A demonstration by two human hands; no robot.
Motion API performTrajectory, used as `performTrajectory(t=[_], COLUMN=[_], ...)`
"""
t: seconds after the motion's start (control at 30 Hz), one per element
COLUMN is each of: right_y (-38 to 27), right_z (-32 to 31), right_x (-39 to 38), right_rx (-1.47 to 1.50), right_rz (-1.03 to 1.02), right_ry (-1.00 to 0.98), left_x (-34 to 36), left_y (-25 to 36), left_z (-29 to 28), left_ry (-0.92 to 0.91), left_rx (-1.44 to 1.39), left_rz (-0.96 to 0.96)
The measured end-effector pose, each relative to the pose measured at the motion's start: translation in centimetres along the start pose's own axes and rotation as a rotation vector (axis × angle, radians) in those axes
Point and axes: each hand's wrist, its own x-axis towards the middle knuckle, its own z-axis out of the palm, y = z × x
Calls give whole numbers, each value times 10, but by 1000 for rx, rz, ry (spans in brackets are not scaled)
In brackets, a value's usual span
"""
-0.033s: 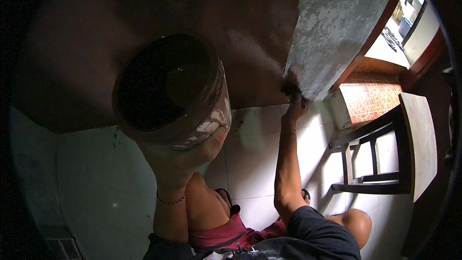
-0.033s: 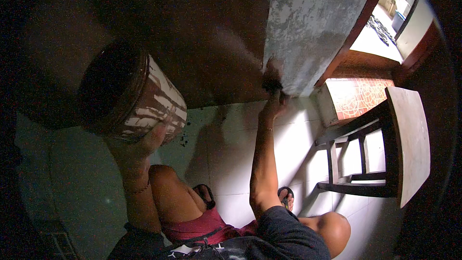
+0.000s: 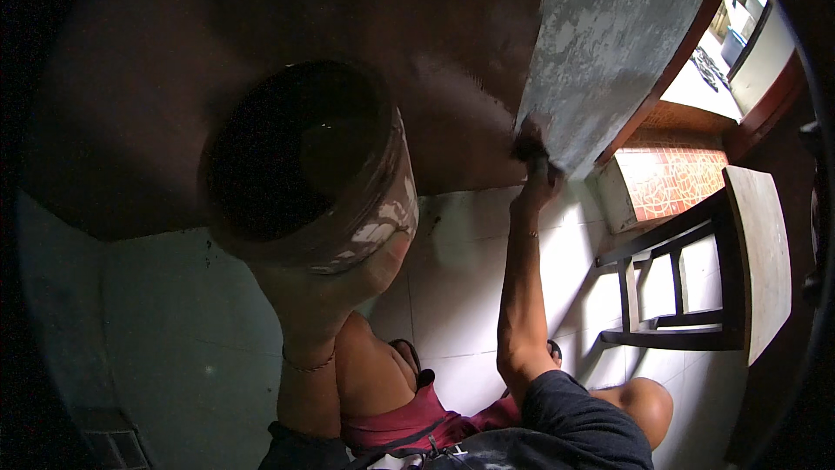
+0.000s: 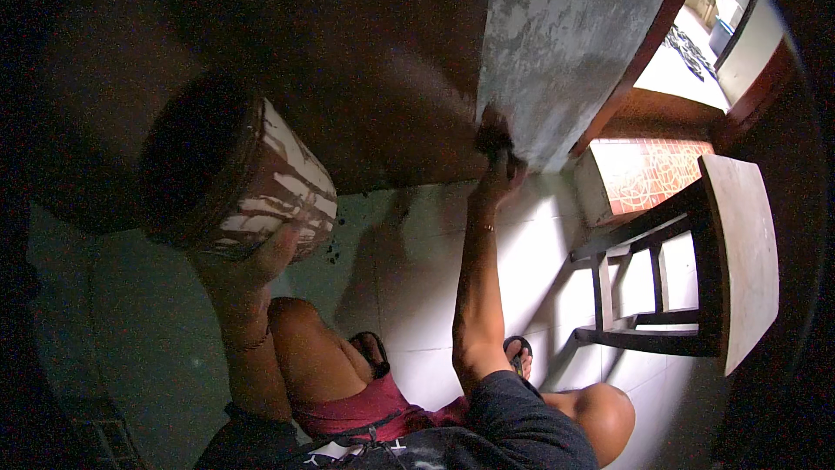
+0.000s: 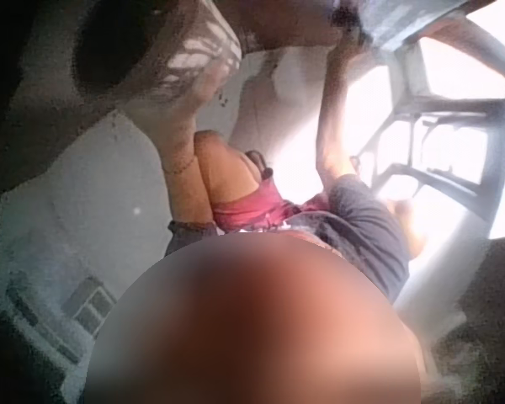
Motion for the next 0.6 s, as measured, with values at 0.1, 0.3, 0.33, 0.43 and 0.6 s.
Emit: performTrajectory(t=[0.1,0.3,0.33,0.43,0.6], right_y=[-23,-14,4,55,83], right_z=[3,-22,-25,-52,-92], right_x=[16,9,3,-5,-20], right_rx=[57,283,338,229,175], right_rz=[-94,-120,-120,28,180], right_ry=[-99,-154,-149,-66,183], left_x=[0,-4,-5,-8,-6], left_y=[-6,-4,-1,8,10], left_z=[-10,-3,0,5,-1], left_ry=[-127,-106,-87,19,13], left_rx=[163,22,-22,-104,-34], left_rz=[149,145,98,-82,-17])
